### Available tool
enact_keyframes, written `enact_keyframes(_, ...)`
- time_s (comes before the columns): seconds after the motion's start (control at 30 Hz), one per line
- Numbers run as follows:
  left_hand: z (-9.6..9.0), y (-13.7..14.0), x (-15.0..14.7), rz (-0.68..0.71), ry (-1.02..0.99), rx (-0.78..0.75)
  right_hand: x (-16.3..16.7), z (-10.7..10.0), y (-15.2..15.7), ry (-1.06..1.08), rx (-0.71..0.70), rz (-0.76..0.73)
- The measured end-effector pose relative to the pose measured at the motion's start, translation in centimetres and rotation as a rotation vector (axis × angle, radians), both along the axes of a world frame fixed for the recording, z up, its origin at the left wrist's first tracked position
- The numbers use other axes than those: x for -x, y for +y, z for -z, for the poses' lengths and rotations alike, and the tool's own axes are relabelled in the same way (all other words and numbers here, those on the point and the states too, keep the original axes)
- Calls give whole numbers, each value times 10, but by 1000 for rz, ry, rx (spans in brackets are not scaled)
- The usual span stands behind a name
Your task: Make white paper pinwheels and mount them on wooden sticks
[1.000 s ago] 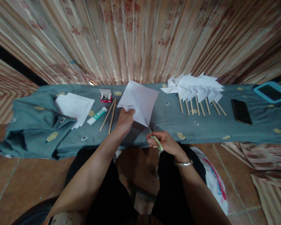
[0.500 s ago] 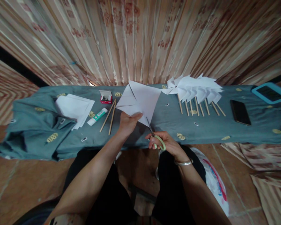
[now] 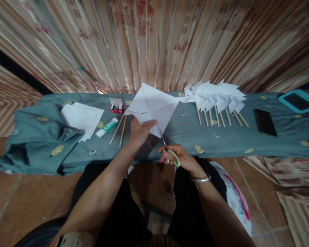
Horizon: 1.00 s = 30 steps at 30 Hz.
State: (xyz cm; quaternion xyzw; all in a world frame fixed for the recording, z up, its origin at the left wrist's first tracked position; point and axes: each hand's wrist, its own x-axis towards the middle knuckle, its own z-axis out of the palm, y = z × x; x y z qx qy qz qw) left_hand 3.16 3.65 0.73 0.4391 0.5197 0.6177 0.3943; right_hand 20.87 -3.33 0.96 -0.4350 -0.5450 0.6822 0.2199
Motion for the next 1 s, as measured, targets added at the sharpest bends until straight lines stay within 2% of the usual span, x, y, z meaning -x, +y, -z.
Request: enact_keyframes(1.0,2,-2,-4,15,-14,89,6,5,0,17,34,88)
